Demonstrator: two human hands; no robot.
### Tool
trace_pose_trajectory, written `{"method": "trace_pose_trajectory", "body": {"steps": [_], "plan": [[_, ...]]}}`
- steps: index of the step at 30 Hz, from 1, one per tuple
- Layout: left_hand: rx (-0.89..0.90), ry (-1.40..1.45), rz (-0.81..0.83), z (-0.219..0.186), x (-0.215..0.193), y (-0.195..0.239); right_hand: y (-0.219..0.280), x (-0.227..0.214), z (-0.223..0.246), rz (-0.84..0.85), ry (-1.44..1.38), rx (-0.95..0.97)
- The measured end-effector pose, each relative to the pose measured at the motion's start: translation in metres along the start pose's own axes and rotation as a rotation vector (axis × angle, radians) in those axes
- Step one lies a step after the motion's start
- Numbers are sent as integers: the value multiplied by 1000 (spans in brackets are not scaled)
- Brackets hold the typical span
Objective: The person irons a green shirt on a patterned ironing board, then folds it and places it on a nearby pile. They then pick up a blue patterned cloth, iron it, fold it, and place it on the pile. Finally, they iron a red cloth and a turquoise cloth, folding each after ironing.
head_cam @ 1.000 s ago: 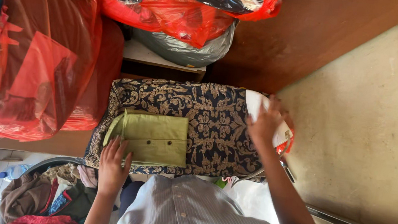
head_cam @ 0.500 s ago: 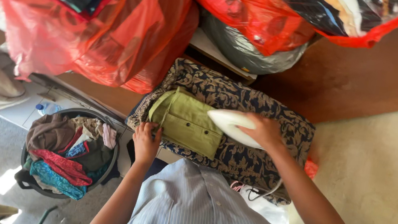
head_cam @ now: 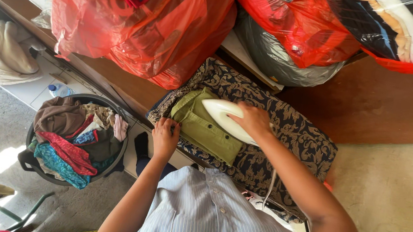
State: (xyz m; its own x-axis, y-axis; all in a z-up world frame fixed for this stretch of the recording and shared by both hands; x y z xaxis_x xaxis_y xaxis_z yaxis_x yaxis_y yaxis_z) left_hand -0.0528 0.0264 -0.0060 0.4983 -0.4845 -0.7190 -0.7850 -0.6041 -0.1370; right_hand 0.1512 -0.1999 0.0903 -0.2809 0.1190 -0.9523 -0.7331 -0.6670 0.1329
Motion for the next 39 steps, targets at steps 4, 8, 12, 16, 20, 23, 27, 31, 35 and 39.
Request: {"method": "trace_pose_trajectory", "body": {"steps": [4,8,12,16,20,23,27,31,35,39], "plan": [[-38,20,0,5,6,-2,44,-17,-57,-28,61,141],[-74,57,12,8,8,2,73,-34,-78,38,72,295],[-66,69,16,10,9,-4,82,-30,-27,-104,-61,-19],[-39,67,25,12,8,-6,72,5,45,93,-241,-97],[3,56,-7,10,6,-5,54,17,77,-98,127,-228],[-2,56,-2,12,7,-1,61,18,73,-86,52,-210],[14,43,-16,10,4,-2,89,17,19,43,-3,-79],[2,44,5,11,3,-2,138,12,-80,-135,78,282],[5,36,24,5,-2,-2,183,-19,-155,-63,163,658],[65,72,-23,-24,-25,1,196,-55,-147,-325,309,643]]}}
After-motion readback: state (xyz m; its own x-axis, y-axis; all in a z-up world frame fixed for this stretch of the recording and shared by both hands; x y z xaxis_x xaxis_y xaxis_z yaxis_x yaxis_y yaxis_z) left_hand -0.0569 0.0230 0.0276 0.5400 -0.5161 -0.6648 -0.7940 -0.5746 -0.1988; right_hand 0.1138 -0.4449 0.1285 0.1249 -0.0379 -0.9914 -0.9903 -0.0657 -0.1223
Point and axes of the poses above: each hand's wrist, its own y-axis away from the middle knuckle, its own x-axis out of the palm, z = x × y, the point moved 3 cm from there along -y, towards the middle knuckle, and after that the axes turned 7 degrees about -y, right-handed, at the moved point
